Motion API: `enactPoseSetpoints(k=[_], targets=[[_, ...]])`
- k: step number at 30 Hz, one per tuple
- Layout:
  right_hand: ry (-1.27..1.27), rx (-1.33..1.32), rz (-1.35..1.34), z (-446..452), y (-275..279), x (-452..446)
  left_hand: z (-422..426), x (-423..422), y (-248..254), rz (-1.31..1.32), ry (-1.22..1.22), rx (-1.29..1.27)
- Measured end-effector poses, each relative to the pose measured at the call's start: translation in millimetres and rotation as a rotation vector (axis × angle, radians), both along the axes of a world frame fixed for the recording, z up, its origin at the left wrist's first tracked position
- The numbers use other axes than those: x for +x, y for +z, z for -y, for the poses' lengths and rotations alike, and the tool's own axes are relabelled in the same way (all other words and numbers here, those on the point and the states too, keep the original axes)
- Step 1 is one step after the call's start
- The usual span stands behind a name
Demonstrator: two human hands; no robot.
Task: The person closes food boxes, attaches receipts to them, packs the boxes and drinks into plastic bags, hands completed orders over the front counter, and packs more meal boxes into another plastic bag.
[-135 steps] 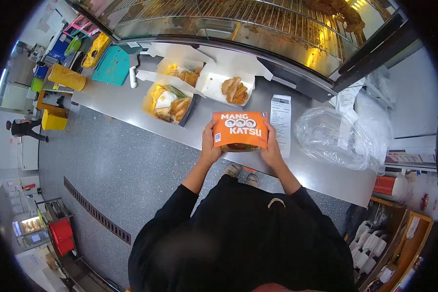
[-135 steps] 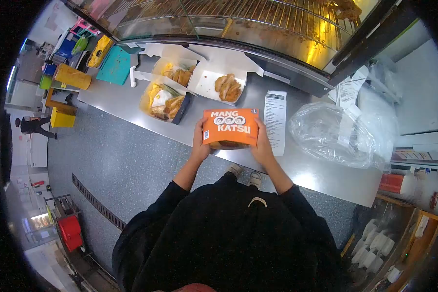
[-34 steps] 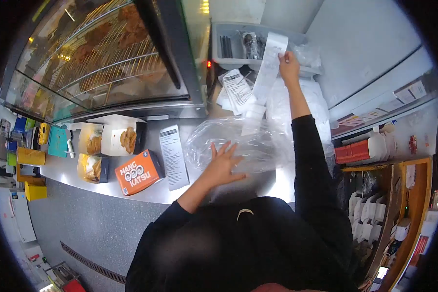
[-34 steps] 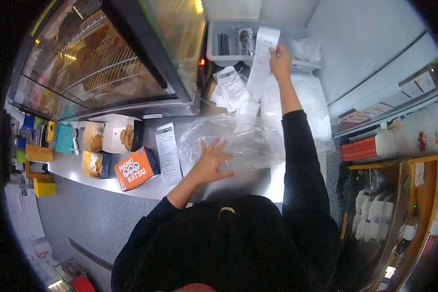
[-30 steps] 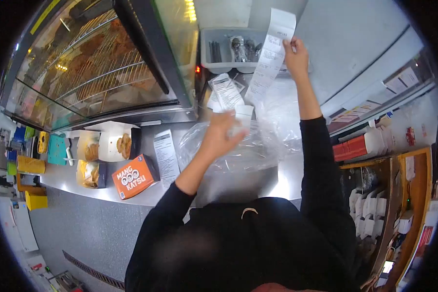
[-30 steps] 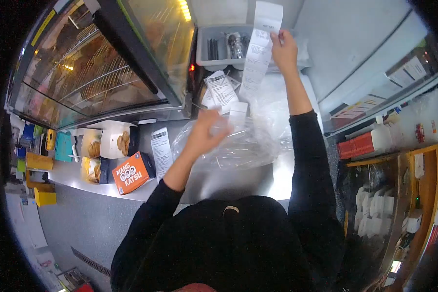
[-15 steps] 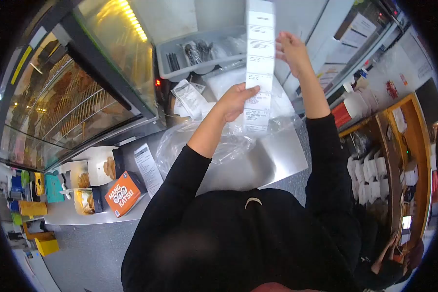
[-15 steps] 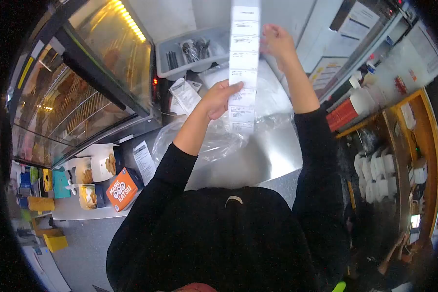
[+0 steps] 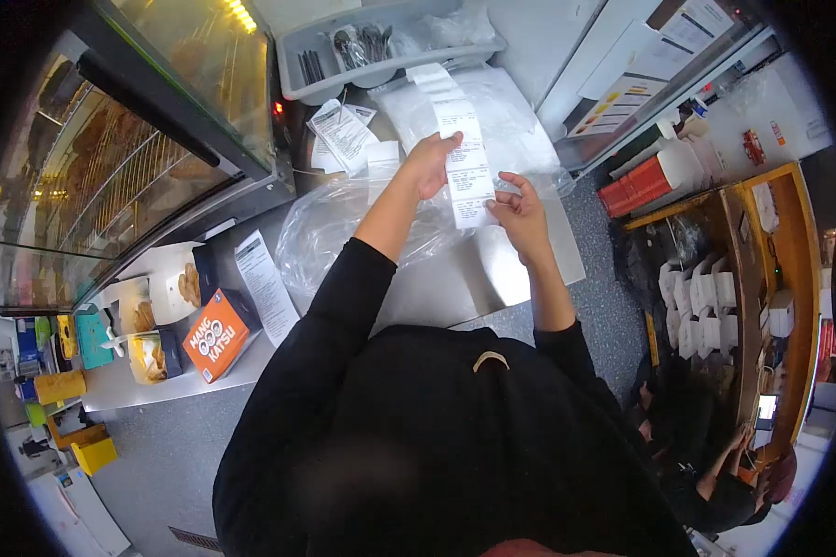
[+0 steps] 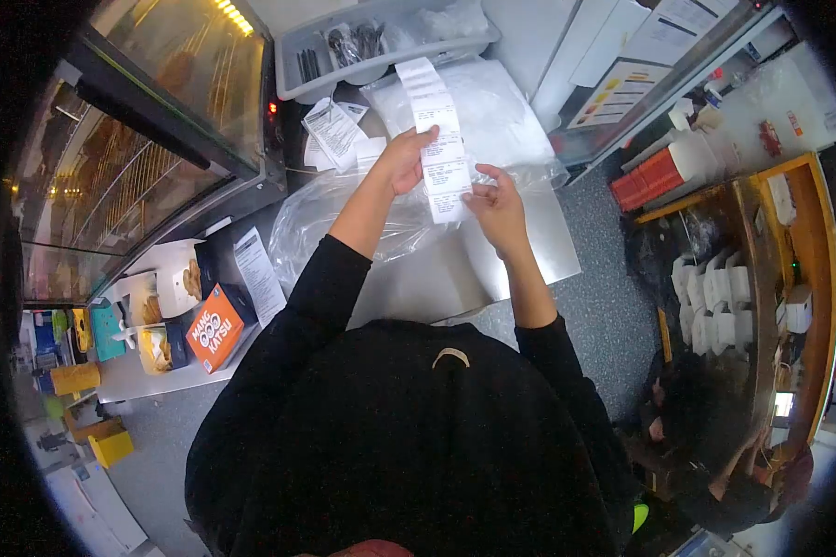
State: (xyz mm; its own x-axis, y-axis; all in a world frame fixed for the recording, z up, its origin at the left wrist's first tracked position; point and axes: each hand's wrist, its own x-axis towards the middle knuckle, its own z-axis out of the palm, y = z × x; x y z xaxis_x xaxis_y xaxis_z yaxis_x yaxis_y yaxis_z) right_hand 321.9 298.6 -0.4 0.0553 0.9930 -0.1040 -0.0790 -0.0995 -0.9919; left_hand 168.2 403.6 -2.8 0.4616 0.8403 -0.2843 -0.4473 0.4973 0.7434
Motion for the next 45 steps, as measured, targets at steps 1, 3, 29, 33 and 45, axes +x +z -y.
enactPoseSetpoints(k=[1,3,29,33,45], targets=[[-0.021,-0.014,-0.01,1.0,-0.4,-0.8,1.2,-0.5,-2.3,0.031,0.0,-0.016],[-0.033,-0.036,-0.033,1.9,-3.4,-2.0,3.9,-2.4,-2.0,0.093,0.004,-0.043],[-0.043,0.313,0.629,-1.8,-19.0,-3.1,28.1,3.7,-31.9,-0.165,-0.041,-0.062],[-0.027,0.248,0.466,-2.8,-22.1,-2.5,34.8,7.8,-26.3,-0.409,0.062,0.01],[-0.048,0.328,0.645,4.0,-28.9,-3.6,40.9,16.0,-47.6,-0.372,0.106,0.0]])
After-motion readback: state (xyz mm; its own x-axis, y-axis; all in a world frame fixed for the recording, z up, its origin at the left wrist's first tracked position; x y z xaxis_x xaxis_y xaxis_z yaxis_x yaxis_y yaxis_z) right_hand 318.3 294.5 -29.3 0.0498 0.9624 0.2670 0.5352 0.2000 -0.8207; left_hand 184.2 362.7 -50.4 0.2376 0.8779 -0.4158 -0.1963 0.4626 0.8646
